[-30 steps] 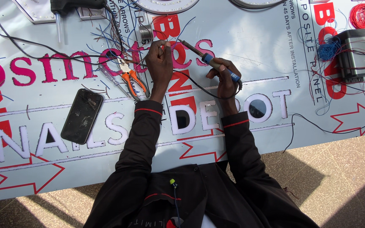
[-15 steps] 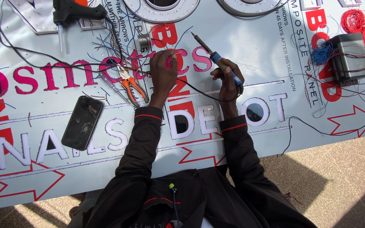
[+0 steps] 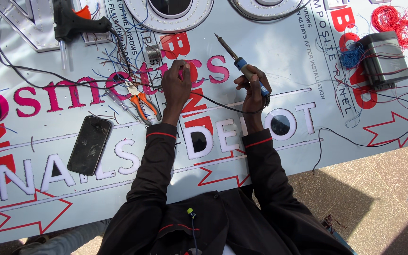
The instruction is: The person uses a hot glue gun to attach LED strips to the back of large white letters on a signboard. They then use a soldering iron to connect wires to the LED strips, securing the electrical connections for the lighted sign.
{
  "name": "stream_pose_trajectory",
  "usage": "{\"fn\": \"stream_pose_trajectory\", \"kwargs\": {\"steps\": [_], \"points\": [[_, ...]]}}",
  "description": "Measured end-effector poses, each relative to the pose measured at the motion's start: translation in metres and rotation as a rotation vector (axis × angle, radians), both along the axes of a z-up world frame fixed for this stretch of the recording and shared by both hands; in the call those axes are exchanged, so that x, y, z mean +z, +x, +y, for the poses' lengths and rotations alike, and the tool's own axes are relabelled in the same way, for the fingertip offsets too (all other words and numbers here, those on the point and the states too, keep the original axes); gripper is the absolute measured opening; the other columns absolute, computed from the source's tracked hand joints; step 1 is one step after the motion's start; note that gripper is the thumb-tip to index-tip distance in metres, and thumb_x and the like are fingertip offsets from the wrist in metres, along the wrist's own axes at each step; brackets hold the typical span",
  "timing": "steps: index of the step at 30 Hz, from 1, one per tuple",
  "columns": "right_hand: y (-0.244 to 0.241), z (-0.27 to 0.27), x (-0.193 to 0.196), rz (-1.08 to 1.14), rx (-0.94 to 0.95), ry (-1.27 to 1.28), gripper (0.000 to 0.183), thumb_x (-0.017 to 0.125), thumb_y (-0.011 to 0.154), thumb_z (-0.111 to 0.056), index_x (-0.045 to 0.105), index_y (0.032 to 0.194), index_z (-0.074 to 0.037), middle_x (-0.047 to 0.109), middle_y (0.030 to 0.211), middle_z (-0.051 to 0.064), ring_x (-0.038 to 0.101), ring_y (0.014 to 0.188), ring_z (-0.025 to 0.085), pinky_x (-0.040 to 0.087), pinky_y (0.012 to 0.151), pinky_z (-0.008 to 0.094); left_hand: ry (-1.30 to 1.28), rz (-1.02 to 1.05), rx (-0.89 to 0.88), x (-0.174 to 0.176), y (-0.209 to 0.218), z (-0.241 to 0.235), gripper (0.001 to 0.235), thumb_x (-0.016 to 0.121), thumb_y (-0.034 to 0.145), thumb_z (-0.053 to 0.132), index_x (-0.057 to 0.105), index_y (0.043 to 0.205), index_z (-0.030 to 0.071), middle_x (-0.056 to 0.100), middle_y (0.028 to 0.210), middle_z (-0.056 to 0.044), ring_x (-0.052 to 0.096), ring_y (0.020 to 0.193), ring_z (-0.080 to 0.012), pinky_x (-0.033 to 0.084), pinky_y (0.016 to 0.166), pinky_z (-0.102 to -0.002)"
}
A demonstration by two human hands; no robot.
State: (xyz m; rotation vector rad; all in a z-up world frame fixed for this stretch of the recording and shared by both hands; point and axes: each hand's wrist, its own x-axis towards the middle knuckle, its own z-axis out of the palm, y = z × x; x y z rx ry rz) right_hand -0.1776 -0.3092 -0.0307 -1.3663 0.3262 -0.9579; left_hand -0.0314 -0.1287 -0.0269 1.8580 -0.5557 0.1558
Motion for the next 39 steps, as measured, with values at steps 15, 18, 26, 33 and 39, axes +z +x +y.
{"fn": "stream_pose_trajectory", "kwargs": {"steps": [15,18,26,33,39], "points": [[-0.009,-0.013,-0.002,0.012,-0.076,0.050,0.045,0.055,0.119,-0.040,0.072,0.142,-0.005,0.079,0.089,0.024,0.081,0.089,0.026,0.065,0.070,0.030,0.054,-0.075,-0.124,0.013,0.024,0.009,0.015,0.064,0.117,0.014,0.077,0.118,0.006,0.075,0.120,-0.019,0.074,0.119,-0.0460,0.059,0.100,-0.059],[-0.005,-0.013,-0.004,0.001,-0.068,0.066,0.044,0.055,0.119,-0.040,0.072,0.141,-0.005,0.079,0.089,0.023,0.081,0.089,0.025,0.065,0.070,0.030,0.107,-0.121,-0.084,0.013,0.028,0.014,0.015,0.063,0.119,0.019,0.076,0.119,0.012,0.076,0.110,-0.013,0.073,0.103,-0.0352,0.057,0.092,-0.051],[-0.003,-0.011,0.000,0.009,-0.066,0.091,0.044,0.056,0.119,-0.040,0.072,0.141,-0.006,0.079,0.088,0.024,0.082,0.088,0.026,0.065,0.067,0.029,0.052,0.050,-0.333,0.015,0.037,0.011,0.016,0.052,0.121,0.008,0.067,0.121,0.009,0.082,0.101,-0.019,0.074,0.073,-0.0316,0.054,0.064,-0.046],[-0.005,-0.013,-0.002,0.027,-0.089,0.079,0.044,0.057,0.118,-0.041,0.073,0.140,-0.005,0.080,0.088,0.024,0.083,0.088,0.026,0.066,0.067,0.030,0.218,0.017,-0.345,0.007,0.031,-0.014,0.011,0.069,0.107,0.002,0.076,0.116,0.003,0.073,0.100,-0.022,0.075,0.090,-0.0394,0.060,0.078,-0.049],[-0.005,-0.012,0.000,0.027,-0.099,0.090,0.044,0.057,0.118,-0.041,0.073,0.140,-0.006,0.079,0.087,0.022,0.082,0.088,0.025,0.065,0.068,0.029,0.309,0.001,-0.360,0.000,0.031,-0.017,0.020,0.066,0.108,0.000,0.081,0.122,0.000,0.074,0.101,-0.021,0.075,0.099,-0.0403,0.056,0.092,-0.053]]}}
